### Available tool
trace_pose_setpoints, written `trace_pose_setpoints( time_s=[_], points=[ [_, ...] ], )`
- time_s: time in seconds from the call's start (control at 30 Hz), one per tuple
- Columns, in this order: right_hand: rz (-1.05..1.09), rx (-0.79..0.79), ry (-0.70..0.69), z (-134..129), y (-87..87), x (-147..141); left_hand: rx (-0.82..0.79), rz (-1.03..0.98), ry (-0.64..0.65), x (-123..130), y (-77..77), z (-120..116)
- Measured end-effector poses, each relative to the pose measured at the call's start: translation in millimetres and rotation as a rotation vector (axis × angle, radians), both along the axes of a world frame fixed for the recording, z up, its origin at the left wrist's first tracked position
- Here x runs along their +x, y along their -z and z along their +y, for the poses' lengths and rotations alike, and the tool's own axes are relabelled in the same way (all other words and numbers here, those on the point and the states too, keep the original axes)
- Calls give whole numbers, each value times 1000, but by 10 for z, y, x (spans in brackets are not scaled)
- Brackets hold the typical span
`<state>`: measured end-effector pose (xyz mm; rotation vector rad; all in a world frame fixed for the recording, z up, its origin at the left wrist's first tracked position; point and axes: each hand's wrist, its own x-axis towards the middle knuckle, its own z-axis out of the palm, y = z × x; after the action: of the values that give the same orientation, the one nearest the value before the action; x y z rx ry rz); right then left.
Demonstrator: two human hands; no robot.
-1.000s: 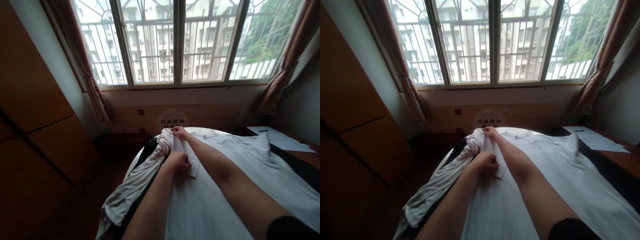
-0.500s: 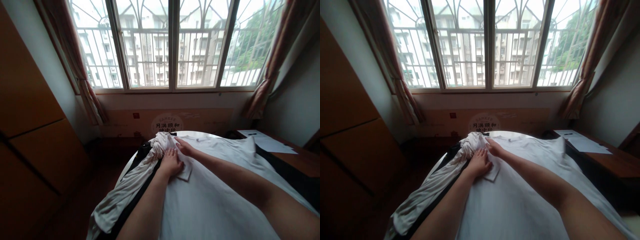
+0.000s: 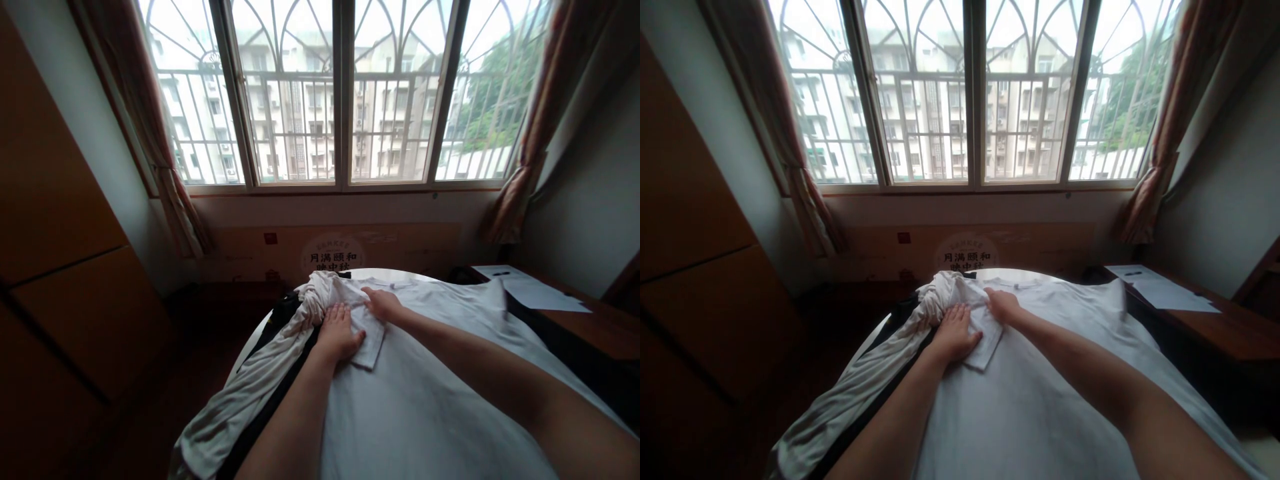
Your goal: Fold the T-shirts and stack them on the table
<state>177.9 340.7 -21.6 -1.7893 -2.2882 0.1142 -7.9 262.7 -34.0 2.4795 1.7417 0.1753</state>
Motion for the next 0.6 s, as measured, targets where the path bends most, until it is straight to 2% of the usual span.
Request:
trace_pose_setpoints(
  time_s=[0.13, 0.37, 0.5, 0.6],
  points=[
    [-46, 7, -11, 79, -61, 49, 6, 0, 11, 6, -11, -13],
    [-27, 20, -26, 125, -17, 73, -25, 4, 22, 4, -36, -38],
    [125, 100, -58, 303, -165, -123, -10, -6, 25, 8, -86, -56],
    [282, 117, -109, 557, -300, -391, 41, -9, 104, 40, -127, -80]
  ],
)
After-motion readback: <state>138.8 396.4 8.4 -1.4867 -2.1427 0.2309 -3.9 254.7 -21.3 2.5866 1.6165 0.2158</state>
